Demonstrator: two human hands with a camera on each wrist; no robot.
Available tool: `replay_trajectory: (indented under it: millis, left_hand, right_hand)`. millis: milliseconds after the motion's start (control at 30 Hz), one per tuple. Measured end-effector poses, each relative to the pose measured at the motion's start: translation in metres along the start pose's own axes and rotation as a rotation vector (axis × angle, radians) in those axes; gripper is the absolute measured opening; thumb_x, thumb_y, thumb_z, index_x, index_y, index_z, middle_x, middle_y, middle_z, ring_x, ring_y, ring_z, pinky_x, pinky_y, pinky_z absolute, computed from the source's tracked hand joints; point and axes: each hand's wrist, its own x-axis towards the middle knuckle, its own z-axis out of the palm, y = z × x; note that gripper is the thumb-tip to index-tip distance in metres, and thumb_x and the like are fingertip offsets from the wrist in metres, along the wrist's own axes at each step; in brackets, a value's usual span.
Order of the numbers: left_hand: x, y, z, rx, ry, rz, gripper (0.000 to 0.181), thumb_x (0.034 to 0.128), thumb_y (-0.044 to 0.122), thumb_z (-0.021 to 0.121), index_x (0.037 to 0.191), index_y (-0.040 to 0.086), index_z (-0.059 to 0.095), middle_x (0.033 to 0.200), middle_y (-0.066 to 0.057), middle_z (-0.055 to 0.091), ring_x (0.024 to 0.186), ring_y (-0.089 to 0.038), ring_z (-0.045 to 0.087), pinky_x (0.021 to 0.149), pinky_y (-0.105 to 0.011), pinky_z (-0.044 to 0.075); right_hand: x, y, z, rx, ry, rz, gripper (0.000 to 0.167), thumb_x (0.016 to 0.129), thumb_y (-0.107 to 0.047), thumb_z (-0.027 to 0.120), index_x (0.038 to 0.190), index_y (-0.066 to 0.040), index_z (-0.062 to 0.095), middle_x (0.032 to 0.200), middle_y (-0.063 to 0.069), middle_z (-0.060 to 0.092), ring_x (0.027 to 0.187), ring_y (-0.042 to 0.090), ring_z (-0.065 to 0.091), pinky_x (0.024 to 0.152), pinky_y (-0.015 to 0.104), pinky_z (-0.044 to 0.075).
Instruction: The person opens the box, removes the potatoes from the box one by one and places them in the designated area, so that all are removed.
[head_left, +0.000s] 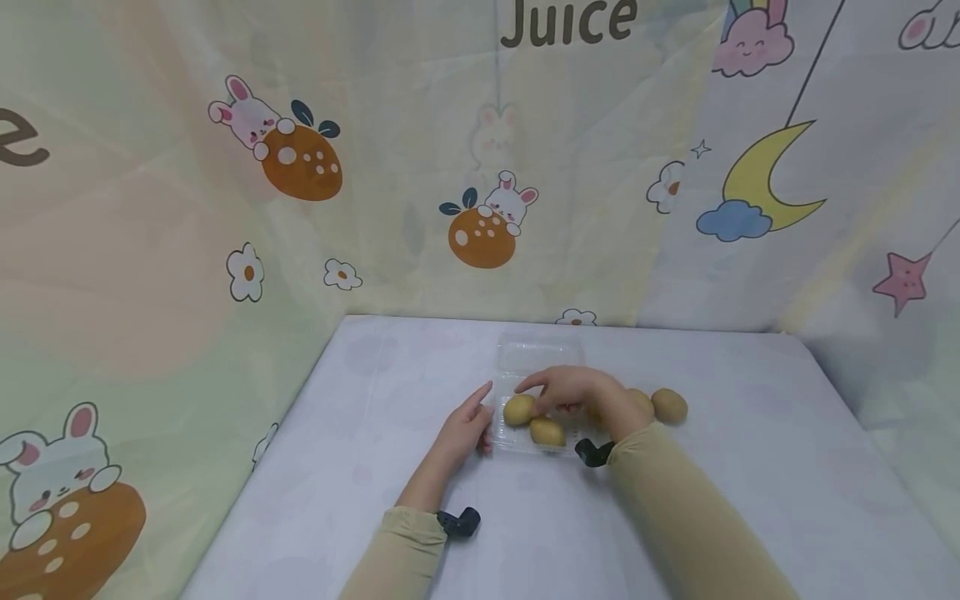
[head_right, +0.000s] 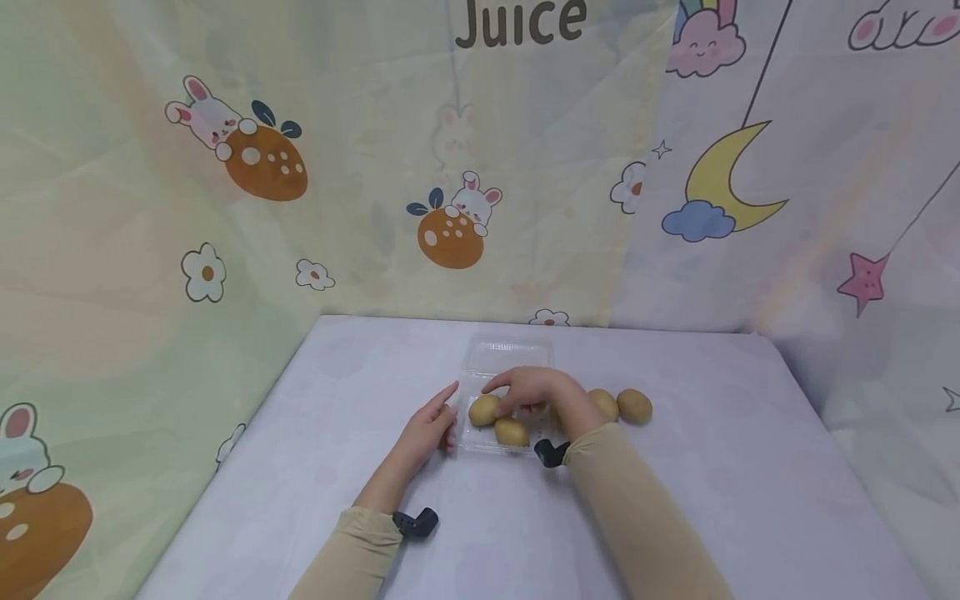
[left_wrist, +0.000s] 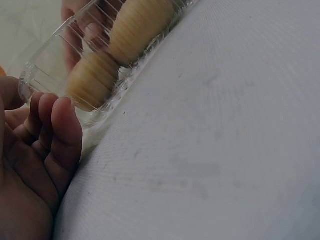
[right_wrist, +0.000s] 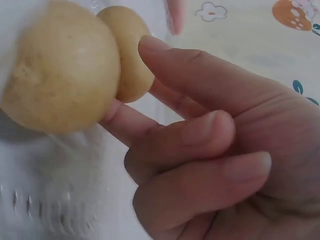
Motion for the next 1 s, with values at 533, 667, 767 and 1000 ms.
replay_trajectory:
  millis: [533, 667, 767, 1000]
  left_hand:
    - [0.000, 0.000, 0.000, 0.007, 0.005, -0.003, 0.048, 0.1019, 0.032, 0.051, 0.148, 0.040, 0.041, 0.074, -0.004, 0.056, 0.058, -0.019, 0.059, 0.059, -0.035, 0.058]
    - [0.000, -0.001, 0.000, 0.006, 0.001, 0.000, 0.048, 0.1019, 0.033, 0.051, 0.149, 0.040, 0.041, 0.073, -0.004, 0.056, 0.058, -0.019, 0.059, 0.059, -0.035, 0.058]
    - [0.000, -0.001, 0.000, 0.010, -0.001, 0.001, 0.048, 0.1023, 0.032, 0.051, 0.149, 0.040, 0.040, 0.074, -0.004, 0.056, 0.058, -0.018, 0.060, 0.059, -0.034, 0.058]
    - [0.000, 0.000, -0.001, 0.004, -0.001, 0.007, 0.049, 0.1021, 0.031, 0.051, 0.149, 0.039, 0.040, 0.075, -0.004, 0.056, 0.058, -0.018, 0.059, 0.059, -0.034, 0.058]
  right_hand:
    - [0.019, 0.009, 0.008, -0.023, 0.008, -0.015, 0.044, 0.088, -0.034, 0.074, 0.129, -0.039, 0.061, 0.084, 0.007, 0.060, 0.052, 0.015, 0.041, 0.046, 0.025, 0.033]
    - [0.021, 0.010, 0.010, -0.045, 0.031, -0.030, 0.039, 0.088, -0.033, 0.073, 0.126, -0.038, 0.063, 0.082, 0.004, 0.062, 0.051, 0.014, 0.042, 0.045, 0.024, 0.034]
    - [0.020, 0.008, 0.010, -0.055, 0.051, -0.029, 0.040, 0.088, -0.032, 0.074, 0.126, -0.037, 0.064, 0.087, 0.002, 0.064, 0.052, 0.014, 0.043, 0.046, 0.025, 0.035]
    - [0.017, 0.006, 0.007, -0.116, 0.111, -0.090, 0.041, 0.083, -0.034, 0.079, 0.121, -0.039, 0.066, 0.101, -0.002, 0.065, 0.078, 0.017, 0.055, 0.064, 0.029, 0.046]
